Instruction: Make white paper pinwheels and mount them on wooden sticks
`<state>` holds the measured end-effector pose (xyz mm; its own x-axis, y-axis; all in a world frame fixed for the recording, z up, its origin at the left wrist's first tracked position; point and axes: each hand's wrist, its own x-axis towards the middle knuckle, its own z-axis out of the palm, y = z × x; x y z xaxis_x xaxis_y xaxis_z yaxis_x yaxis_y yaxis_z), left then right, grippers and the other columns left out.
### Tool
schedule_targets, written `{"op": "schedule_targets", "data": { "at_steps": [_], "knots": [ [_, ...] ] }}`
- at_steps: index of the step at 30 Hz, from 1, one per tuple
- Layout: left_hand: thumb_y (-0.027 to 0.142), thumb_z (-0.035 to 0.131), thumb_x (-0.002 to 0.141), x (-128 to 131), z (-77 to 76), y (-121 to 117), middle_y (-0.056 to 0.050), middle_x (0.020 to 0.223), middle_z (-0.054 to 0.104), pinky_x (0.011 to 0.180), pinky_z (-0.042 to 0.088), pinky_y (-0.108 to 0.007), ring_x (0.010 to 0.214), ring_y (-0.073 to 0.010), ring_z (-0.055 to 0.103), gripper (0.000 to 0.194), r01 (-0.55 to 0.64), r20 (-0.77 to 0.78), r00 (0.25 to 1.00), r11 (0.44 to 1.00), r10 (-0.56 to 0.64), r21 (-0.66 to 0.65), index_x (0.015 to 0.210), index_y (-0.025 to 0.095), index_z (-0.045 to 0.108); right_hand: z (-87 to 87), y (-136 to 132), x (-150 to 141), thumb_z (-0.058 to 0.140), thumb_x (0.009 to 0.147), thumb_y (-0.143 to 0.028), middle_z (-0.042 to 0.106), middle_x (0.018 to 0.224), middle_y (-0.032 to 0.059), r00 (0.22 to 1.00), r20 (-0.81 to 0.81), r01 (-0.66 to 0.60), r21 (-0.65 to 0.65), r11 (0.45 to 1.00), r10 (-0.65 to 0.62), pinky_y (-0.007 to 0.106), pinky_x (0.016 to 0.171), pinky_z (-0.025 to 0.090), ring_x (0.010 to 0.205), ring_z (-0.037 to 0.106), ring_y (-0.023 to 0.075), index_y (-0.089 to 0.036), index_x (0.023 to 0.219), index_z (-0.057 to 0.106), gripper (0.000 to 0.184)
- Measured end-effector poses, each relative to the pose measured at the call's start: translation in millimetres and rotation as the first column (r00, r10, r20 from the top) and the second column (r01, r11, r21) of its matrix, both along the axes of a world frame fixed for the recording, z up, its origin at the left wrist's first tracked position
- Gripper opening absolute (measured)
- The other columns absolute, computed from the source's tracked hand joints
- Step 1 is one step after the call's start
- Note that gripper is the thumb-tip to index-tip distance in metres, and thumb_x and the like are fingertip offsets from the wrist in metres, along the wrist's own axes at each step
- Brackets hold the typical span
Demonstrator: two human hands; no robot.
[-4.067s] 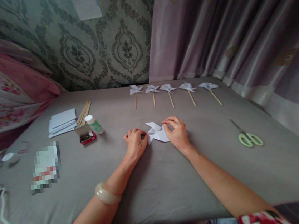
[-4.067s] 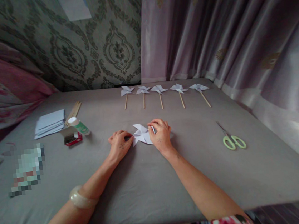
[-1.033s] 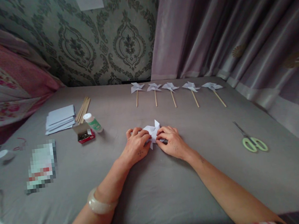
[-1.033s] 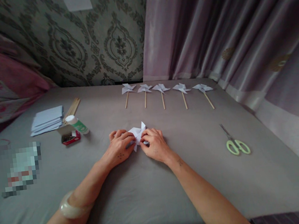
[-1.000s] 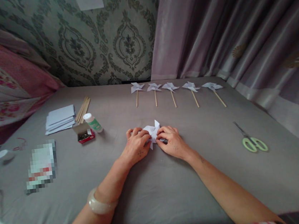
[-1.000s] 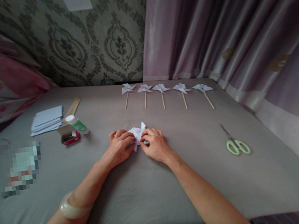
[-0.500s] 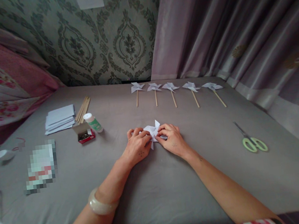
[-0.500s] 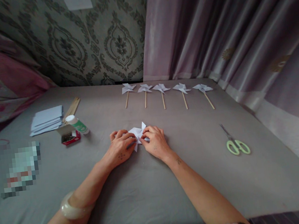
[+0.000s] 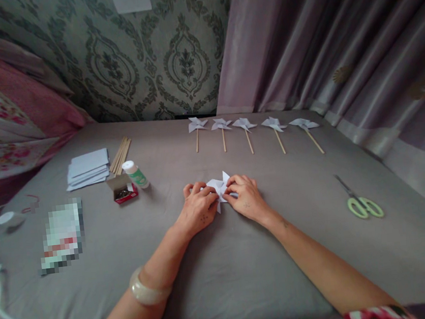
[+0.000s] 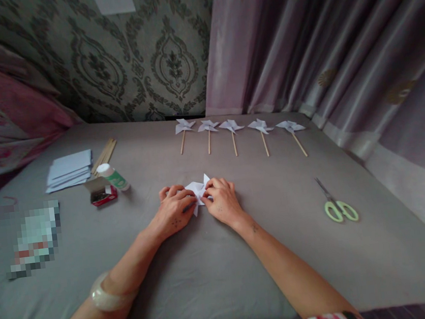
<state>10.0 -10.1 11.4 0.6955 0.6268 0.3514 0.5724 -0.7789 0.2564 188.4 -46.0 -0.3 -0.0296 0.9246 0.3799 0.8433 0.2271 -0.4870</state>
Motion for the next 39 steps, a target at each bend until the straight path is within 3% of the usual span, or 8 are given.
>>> {"op": "schedule_targets", "data": {
  "at_steps": [7, 26, 39],
  "knots": [
    [0.02, 0.054, 0.085, 0, -0.5, 1, -0.004, 0.096, 0.071, 0.09, 0.027, -0.046, 0.103, -0.0255, 0.051, 0.016, -0.002, -0.016, 1.0, 1.0, 0.002, 0.01, 0.085, 0.023, 0.069, 3.3, 6, -3, 0.062, 0.083, -0.02, 0.065, 0.096, 0.0054, 1.0, 0.03, 0.0, -0.049, 0.999, 0.002, 0.041, 0.082, 0.037, 0.096, 0.053, 0.0224, -0.021, 0.07, 0.068, 0.014],
    [0.018, 0.055, 0.083, 0, -3.2, 1, -0.005, 0.098, 0.071, 0.094, 0.026, -0.046, 0.104, -0.0247, 0.051, 0.019, -0.018, -0.018, 1.0, 0.999, 0.017, -0.031, 0.094, 0.023, 0.07, -8.2, 2, -19, 0.06, 0.082, -0.021, 0.065, 0.095, 0.0065, 0.971, -0.062, 0.228, -0.023, 0.973, -0.229, 0.037, 0.081, 0.039, 0.093, 0.054, 0.0228, -0.02, 0.071, 0.065, 0.013],
    [0.019, 0.053, 0.085, 0, -4.3, 0, -0.005, 0.102, 0.07, 0.092, 0.026, -0.047, 0.103, -0.0257, 0.05, 0.023, -0.009, -0.014, 1.0, 1.0, 0.009, -0.018, 0.098, 0.026, 0.071, -10.1, 3, -20, 0.058, 0.083, -0.021, 0.064, 0.095, 0.0076, 0.972, -0.033, 0.233, -0.039, 0.972, -0.234, 0.036, 0.082, 0.04, 0.095, 0.054, 0.0233, -0.019, 0.075, 0.064, 0.011]
  ]
}}
